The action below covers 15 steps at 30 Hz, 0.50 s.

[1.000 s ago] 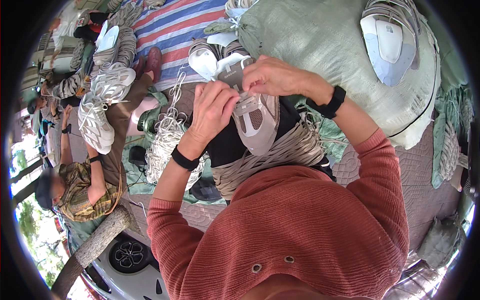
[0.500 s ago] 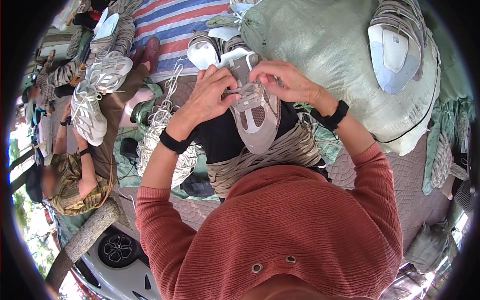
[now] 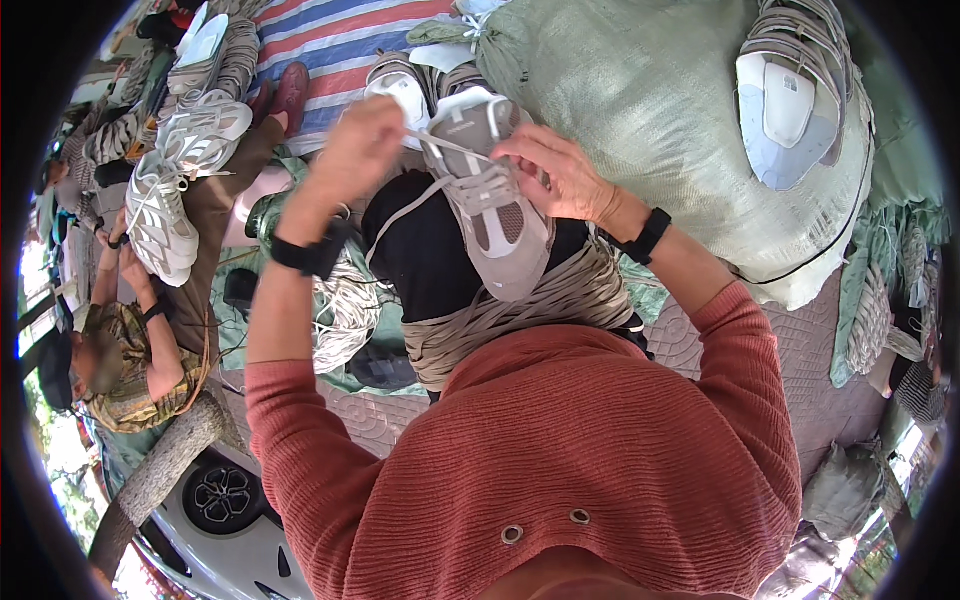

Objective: The person sits on a mat and laces a beige sneaker using white shoelaces. They repeatedly thread the laces through the eyelets, pull them tight, and adjust the fit. The person works on a single shoe throughout the clip.

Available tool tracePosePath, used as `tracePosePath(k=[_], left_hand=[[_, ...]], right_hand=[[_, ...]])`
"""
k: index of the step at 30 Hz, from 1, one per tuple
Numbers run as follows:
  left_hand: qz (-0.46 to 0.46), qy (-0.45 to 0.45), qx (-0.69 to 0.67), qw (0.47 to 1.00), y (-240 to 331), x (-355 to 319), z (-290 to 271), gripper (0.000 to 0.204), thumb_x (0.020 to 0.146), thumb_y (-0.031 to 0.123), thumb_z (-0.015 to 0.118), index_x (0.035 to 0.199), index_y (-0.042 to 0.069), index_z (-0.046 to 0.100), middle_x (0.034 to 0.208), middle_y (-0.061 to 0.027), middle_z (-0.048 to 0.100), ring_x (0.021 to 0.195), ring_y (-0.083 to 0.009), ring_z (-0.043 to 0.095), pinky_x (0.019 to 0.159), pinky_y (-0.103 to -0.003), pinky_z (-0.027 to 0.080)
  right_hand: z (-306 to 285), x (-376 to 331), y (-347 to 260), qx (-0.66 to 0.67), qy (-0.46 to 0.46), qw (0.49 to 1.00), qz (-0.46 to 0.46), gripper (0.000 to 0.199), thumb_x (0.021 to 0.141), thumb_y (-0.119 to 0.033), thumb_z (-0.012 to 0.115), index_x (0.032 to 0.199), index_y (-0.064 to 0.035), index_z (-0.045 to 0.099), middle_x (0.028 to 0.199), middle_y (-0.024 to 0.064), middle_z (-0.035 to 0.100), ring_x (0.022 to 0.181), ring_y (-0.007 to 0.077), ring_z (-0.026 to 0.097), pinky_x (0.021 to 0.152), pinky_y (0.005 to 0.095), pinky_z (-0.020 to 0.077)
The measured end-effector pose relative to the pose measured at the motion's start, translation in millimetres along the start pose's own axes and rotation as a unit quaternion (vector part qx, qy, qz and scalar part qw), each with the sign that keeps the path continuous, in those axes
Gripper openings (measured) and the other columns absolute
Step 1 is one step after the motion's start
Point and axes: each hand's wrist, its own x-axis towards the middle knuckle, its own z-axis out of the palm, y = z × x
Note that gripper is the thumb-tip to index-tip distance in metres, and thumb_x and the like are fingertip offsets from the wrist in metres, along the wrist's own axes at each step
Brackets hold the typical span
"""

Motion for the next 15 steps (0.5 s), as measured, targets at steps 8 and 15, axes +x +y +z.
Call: tracePosePath(k=[8,15], left_hand=[[-0.070,0.116,0.004,0.991,4.7,-15.3,-24.2,0.013,0.084,0.007,0.066,0.088,0.000,0.056,0.083,-0.0127,0.057,0.082,-0.0319,0.057,0.077,-0.039,0.044],[-0.190,0.244,-0.074,0.948,63.7,-29.5,54.2,0.020,0.082,0.003,0.069,0.100,0.004,0.060,0.081,-0.0108,0.058,0.073,-0.0317,0.058,0.070,-0.040,0.050]], right_hand=[[-22.8,30.5,-19.6,0.016,-0.054,0.998,0.003,0.023,0.084,0.002,0.063,0.106,-0.0058,0.062,0.088,0.0056,0.055,0.076,0.0175,0.058,0.066,0.0282,0.0497],[-31.1,35.8,-18.3,-0.075,-0.109,0.990,-0.056,0.015,0.083,-0.004,0.068,0.098,-0.0067,0.064,0.090,0.0054,0.057,0.078,0.0231,0.061,0.067,0.0338,0.0508]])
